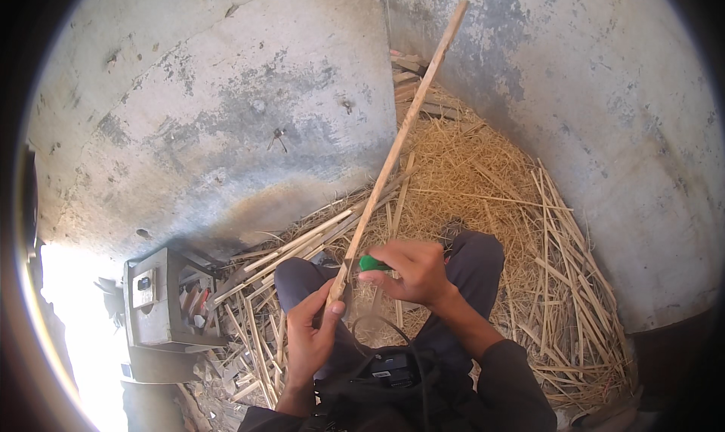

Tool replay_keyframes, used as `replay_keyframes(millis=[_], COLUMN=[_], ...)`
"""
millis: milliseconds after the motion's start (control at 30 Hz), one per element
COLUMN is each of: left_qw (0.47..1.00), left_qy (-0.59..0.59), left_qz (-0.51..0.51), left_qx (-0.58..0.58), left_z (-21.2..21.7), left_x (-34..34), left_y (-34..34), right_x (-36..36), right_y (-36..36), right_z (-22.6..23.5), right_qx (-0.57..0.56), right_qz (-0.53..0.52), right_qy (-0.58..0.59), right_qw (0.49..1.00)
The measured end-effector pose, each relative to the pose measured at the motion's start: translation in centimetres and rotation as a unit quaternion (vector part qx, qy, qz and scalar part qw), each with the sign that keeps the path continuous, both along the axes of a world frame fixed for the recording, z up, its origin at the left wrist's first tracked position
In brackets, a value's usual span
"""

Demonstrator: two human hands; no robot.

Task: The person peels a strip of bamboo by hand using a green utility knife while sitting on a straw-covered floor.

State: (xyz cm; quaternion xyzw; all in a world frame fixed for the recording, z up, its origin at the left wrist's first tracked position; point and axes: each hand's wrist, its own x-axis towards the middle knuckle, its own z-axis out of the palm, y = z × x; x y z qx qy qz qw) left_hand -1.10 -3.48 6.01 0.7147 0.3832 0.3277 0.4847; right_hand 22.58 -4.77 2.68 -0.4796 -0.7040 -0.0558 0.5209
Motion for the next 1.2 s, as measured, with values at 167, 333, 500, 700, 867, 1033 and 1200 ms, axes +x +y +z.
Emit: replay_keyframes(millis=[167, 333, 500, 700, 867, 1033, 1200], left_qw=[1.0, 0.999, 1.0, 0.999, 0.998, 0.998, 0.997], left_qy=[0.012, 0.028, 0.02, 0.029, 0.033, 0.033, 0.043], left_qz=[-0.002, -0.003, 0.0, 0.011, 0.018, 0.023, 0.032], left_qx=[0.013, 0.016, 0.014, 0.033, 0.044, 0.043, 0.047], left_z=[0.0, -0.1, -0.3, -0.4, -0.6, -0.4, -1.3], left_x=[-0.4, -0.7, -1.0, -1.2, -1.2, -1.2, -1.5], left_y=[-0.4, -0.7, -0.8, -1.0, -1.0, -1.1, -1.1], right_x=[1.1, 1.7, 1.9, 1.9, 2.0, 2.1, 3.1], right_y=[-0.1, -0.1, -0.2, -0.3, -0.4, -0.5, -0.2], right_z=[0.9, 1.0, 1.3, 1.9, 2.2, 2.6, 3.6], right_qx=[0.004, 0.007, 0.011, 0.015, 0.019, -0.001, -0.016], right_qz=[-0.049, -0.053, -0.061, -0.081, -0.096, -0.118, -0.139], right_qy=[0.01, 0.011, -0.007, -0.034, -0.037, -0.018, -0.007], right_qw=[0.999, 0.998, 0.998, 0.996, 0.995, 0.993, 0.99])
